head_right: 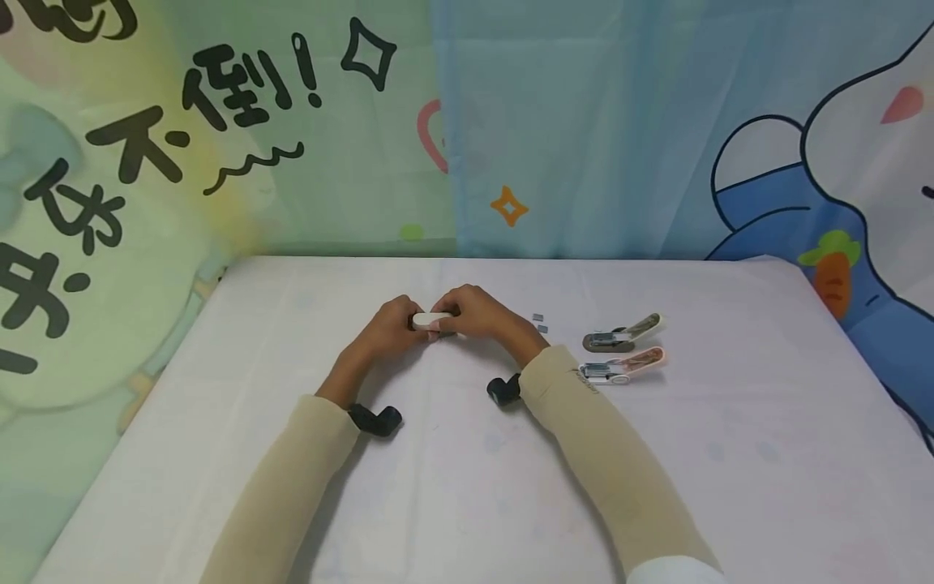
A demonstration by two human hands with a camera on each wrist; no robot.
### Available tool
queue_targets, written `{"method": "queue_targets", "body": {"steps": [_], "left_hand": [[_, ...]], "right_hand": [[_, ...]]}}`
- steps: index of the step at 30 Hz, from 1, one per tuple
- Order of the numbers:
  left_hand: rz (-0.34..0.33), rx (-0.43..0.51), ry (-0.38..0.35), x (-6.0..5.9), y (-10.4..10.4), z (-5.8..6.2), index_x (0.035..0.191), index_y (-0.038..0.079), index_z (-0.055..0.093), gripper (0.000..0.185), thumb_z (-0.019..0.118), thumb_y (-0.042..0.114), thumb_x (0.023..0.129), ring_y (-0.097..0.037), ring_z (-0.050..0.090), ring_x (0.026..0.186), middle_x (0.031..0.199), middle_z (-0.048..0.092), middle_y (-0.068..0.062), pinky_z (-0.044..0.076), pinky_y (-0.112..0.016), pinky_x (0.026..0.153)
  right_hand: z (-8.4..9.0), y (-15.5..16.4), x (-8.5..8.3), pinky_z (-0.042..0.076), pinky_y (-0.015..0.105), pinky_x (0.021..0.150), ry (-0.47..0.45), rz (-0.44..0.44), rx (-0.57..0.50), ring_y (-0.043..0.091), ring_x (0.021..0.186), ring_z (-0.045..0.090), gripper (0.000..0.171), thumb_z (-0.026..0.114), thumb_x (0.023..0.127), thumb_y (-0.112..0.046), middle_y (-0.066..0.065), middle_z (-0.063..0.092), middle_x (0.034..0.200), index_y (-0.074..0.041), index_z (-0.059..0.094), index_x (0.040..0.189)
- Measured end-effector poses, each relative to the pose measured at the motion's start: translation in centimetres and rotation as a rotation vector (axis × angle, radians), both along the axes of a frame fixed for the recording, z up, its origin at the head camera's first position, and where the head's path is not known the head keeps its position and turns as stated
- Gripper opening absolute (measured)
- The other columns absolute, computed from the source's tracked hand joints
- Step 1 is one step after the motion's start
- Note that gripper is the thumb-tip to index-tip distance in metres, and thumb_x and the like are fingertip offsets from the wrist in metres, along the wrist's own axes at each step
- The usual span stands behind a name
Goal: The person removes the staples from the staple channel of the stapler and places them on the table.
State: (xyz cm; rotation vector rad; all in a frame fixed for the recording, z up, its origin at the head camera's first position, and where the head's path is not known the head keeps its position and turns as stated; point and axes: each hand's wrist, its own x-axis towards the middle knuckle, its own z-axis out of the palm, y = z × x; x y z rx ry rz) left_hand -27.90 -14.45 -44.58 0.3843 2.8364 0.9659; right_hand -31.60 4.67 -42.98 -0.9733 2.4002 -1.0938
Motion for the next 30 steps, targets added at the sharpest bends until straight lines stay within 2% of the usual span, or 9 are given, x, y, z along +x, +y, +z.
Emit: {"method": "queue_targets", "body": {"steps": [7,16,23,26,30], "left_hand": [[-0.026,-0.011,-0.025,0.9,1.0,-0.1,0.093,0.001,0.069,0.026,0.075,0.025,0.087,-0.018,0.044,0.071,0.083,0.053,-0.008,0.038,-0.029,0.063],[-0.053,-0.005,-0.040,1.7,2.3,0.1,0.093,0.000,0.067,0.027,0.076,0.024,0.087,-0.018,0.047,0.074,0.086,0.053,-0.007,0.040,-0.030,0.066],[-0.123,0.004,-0.024,2.0,3.5,-0.1,0.094,0.000,0.066,0.026,0.075,0.023,0.087,-0.017,0.049,0.073,0.085,0.056,-0.006,0.042,-0.028,0.065],[-0.156,0.014,-0.009,2.3,4.1,-0.1,0.088,0.001,0.066,0.023,0.075,0.022,0.086,-0.016,0.046,0.068,0.081,0.054,-0.005,0.039,-0.027,0.061],[-0.187,0.024,0.000,2.6,4.7,0.0,0.080,0.003,0.062,0.021,0.077,0.018,0.085,-0.014,0.039,0.064,0.075,0.046,-0.004,0.033,-0.025,0.057]], "right_hand": [[0.4,1.3,1.4,0.048,0.029,0.071,-0.010,0.013,0.015,0.014,0.085,0.065,0.021,0.068,0.092,-0.011,0.003,0.070,0.096,0.000,0.070,0.110],[0.6,2.6,2.3,0.048,0.030,0.071,-0.025,0.042,0.004,0.014,0.084,0.064,0.017,0.068,0.092,-0.010,0.002,0.070,0.093,0.000,0.070,0.106],[1.5,3.7,2.8,0.046,0.031,0.067,-0.079,0.012,0.059,0.016,0.077,0.058,0.017,0.077,0.085,-0.014,0.001,0.068,0.086,-0.004,0.072,0.097],[1.6,4.0,3.1,0.045,0.031,0.066,-0.050,0.004,0.115,0.016,0.073,0.055,0.024,0.081,0.081,-0.020,0.000,0.066,0.082,-0.005,0.069,0.096],[1.7,4.2,3.9,0.044,0.032,0.068,0.037,0.002,0.173,0.014,0.074,0.052,0.030,0.084,0.078,-0.024,-0.004,0.065,0.083,-0.007,0.066,0.096]]}}
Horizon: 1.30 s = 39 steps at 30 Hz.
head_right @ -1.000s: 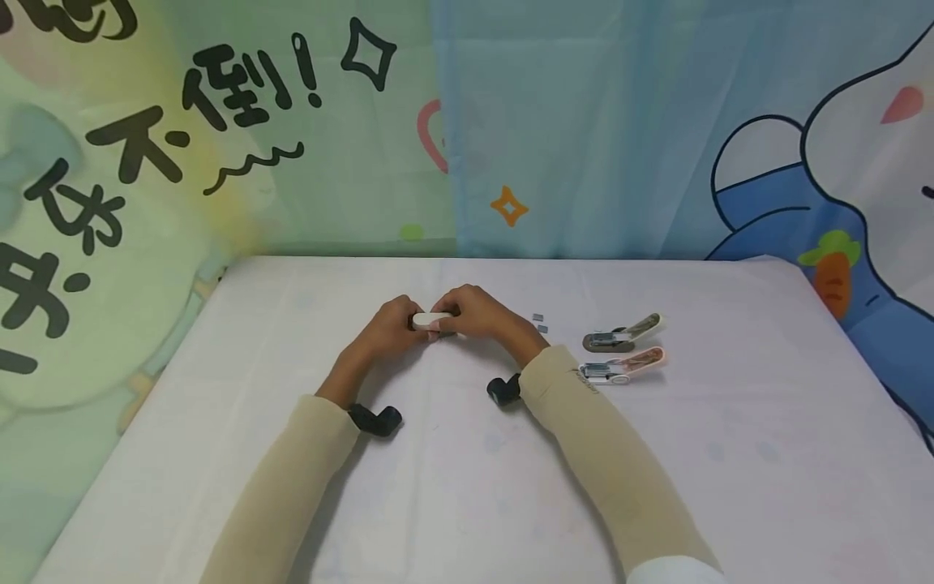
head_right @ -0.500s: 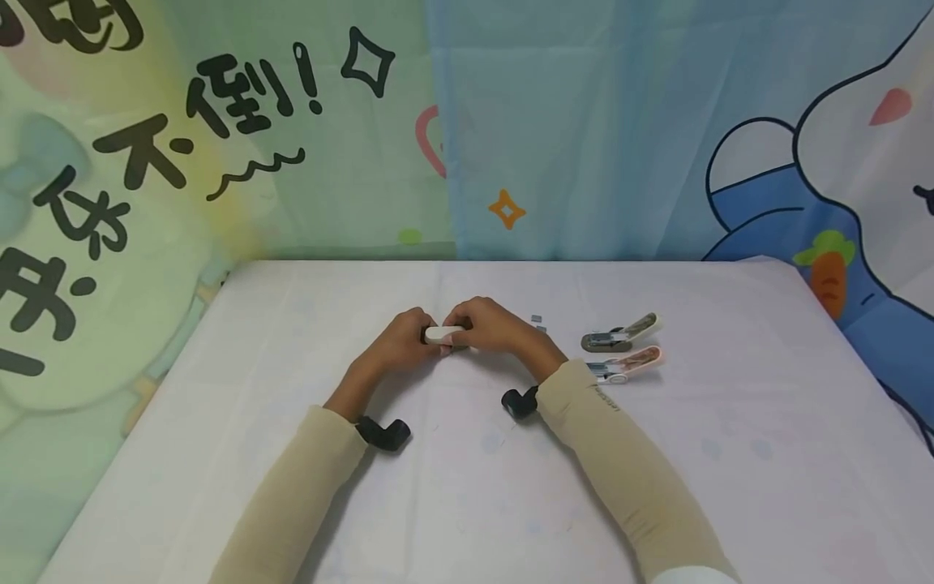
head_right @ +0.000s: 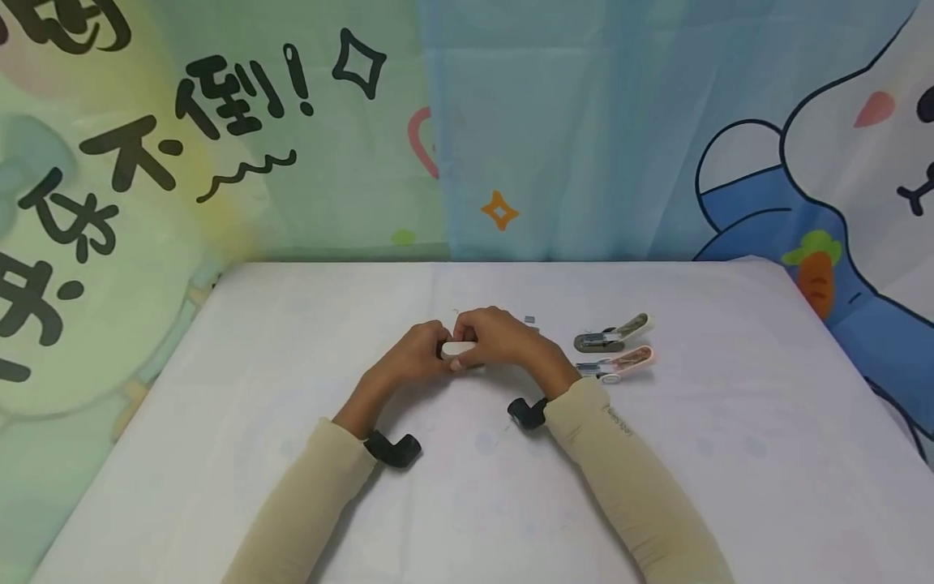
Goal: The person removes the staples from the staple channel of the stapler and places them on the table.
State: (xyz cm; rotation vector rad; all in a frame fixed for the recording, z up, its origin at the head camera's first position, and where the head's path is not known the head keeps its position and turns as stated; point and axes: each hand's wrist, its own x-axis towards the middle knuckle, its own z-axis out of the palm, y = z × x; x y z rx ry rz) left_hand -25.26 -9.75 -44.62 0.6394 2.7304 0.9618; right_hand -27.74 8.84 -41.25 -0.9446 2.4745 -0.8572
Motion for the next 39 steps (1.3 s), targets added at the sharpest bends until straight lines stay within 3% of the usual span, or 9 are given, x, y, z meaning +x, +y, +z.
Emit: {"method": "queue_targets", "body": {"steps": [8,15,19,22,25,30,33,36,39], "left_hand": [[0.009,0.047,0.012,0.4,0.1,0.2,0.081,0.003,0.061,0.022,0.079,0.017,0.083,-0.014,0.044,0.068,0.078,0.050,-0.005,0.037,-0.024,0.059],[0.006,0.043,-0.016,0.5,0.1,0.3,0.087,0.004,0.066,0.021,0.079,0.020,0.084,-0.015,0.050,0.075,0.085,0.055,-0.004,0.042,-0.027,0.067],[0.022,0.033,-0.033,0.4,0.1,0.3,0.092,0.003,0.067,0.024,0.079,0.021,0.084,-0.015,0.052,0.078,0.087,0.057,-0.003,0.044,-0.027,0.070],[0.019,0.025,-0.036,0.4,0.2,0.3,0.096,0.002,0.068,0.025,0.079,0.021,0.084,-0.015,0.053,0.079,0.090,0.057,-0.003,0.045,-0.027,0.072],[0.005,0.027,-0.028,0.5,0.2,0.2,0.098,0.001,0.069,0.026,0.079,0.020,0.084,-0.015,0.053,0.079,0.090,0.058,-0.003,0.045,-0.027,0.071],[-0.021,0.013,0.009,0.4,0.6,0.0,0.097,0.001,0.070,0.024,0.079,0.019,0.083,-0.015,0.052,0.077,0.088,0.059,-0.004,0.044,-0.026,0.069],[-0.017,-0.010,0.014,0.3,0.7,0.0,0.097,0.002,0.070,0.024,0.080,0.020,0.083,-0.015,0.052,0.078,0.088,0.059,-0.003,0.043,-0.026,0.070],[-0.016,-0.023,-0.004,0.4,0.7,0.2,0.098,0.002,0.070,0.026,0.079,0.021,0.083,-0.015,0.053,0.079,0.089,0.059,-0.003,0.044,-0.027,0.072],[-0.032,-0.029,-0.026,0.3,0.4,0.3,0.100,0.002,0.070,0.027,0.080,0.021,0.083,-0.015,0.052,0.081,0.091,0.058,-0.002,0.044,-0.027,0.074]], "right_hand": [[0.8,0.5,1.5,0.042,0.033,0.065,0.103,0.033,-0.027,0.014,0.070,0.050,0.024,0.075,0.088,-0.017,-0.001,0.061,0.083,-0.008,0.055,0.099],[1.2,1.6,1.5,0.047,0.039,0.078,0.030,0.108,-0.118,0.022,0.091,0.062,0.031,0.061,0.097,-0.009,0.008,0.064,0.108,-0.009,0.054,0.127],[1.6,2.1,1.7,0.043,0.037,0.073,0.008,0.127,-0.102,0.018,0.080,0.055,0.023,0.054,0.100,-0.008,0.008,0.064,0.102,-0.008,0.052,0.124],[1.8,2.4,1.7,0.040,0.035,0.068,-0.011,0.130,-0.066,0.015,0.069,0.048,0.019,0.050,0.102,-0.007,0.011,0.062,0.089,-0.008,0.049,0.121],[2.2,3.1,1.8,0.040,0.036,0.068,-0.035,0.096,0.000,0.017,0.069,0.048,0.018,0.048,0.102,-0.005,0.012,0.061,0.091,-0.006,0.048,0.121],[3.0,4.6,2.0,0.044,0.040,0.078,-0.090,0.015,0.148,0.028,0.096,0.059,0.028,0.044,0.102,-0.002,0.015,0.062,0.113,0.000,0.050,0.129],[3.2,4.6,2.0,0.044,0.046,0.089,-0.061,-0.006,0.228,0.035,0.113,0.055,0.031,0.048,0.100,-0.003,0.020,0.059,0.122,0.003,0.054,0.130],[3.6,4.4,2.0,0.041,0.051,0.097,-0.012,-0.009,0.295,0.040,0.124,0.048,0.032,0.055,0.096,-0.004,0.022,0.055,0.130,0.005,0.058,0.127],[3.9,4.1,2.0,0.044,0.049,0.094,-0.006,-0.003,0.314,0.039,0.119,0.052,0.031,0.059,0.095,-0.005,0.021,0.059,0.126,0.006,0.062,0.124]]}}
